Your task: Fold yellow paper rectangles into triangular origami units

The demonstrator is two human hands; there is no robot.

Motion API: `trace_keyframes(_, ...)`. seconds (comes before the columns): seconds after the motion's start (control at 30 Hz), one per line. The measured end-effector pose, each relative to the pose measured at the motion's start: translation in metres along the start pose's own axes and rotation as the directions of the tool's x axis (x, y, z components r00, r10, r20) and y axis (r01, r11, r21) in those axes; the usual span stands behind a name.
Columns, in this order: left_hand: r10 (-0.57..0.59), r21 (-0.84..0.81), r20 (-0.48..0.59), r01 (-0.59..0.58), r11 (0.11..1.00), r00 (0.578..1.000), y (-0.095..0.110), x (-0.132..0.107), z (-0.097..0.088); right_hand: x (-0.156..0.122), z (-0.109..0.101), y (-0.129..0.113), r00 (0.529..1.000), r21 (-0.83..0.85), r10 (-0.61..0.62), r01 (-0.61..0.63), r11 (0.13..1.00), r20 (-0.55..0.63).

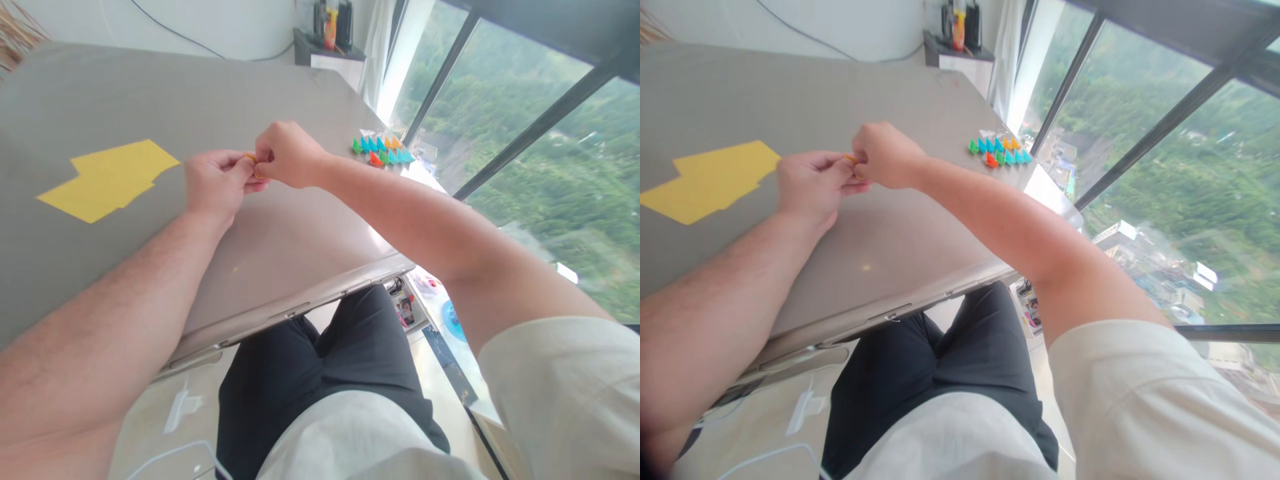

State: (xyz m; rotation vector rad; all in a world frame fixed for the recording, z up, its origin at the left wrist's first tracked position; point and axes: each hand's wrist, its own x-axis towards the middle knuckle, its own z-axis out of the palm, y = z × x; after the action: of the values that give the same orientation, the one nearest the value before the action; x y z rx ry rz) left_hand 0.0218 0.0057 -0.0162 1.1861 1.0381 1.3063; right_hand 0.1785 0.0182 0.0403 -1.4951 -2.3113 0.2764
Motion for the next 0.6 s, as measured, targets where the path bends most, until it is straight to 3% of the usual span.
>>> trace_keyframes(0.27, -0.016, -0.112, 0.008, 0.017, 0.994, 1.0, -0.003, 0.004, -0.002, -0.006, 0.009, 0.003, 0.991, 0.071, -0.006, 0.016, 0.997, -0.135)
trace_keyframes(0.5, -0.052, -0.146, 0.067, 0.061, 0.987, 0.996, -0.007, 0.009, -0.004, -0.018, 0.005, 0.019, 0.986, 0.223, -0.11, 0.136, 0.965, -0.127)
trace_keyframes(0.6, -0.075, -0.155, 0.102, 0.091, 0.984, 0.992, -0.008, 0.008, -0.004, -0.02, 0.006, 0.023, 0.973, 0.185, -0.165, 0.194, 0.963, -0.165)
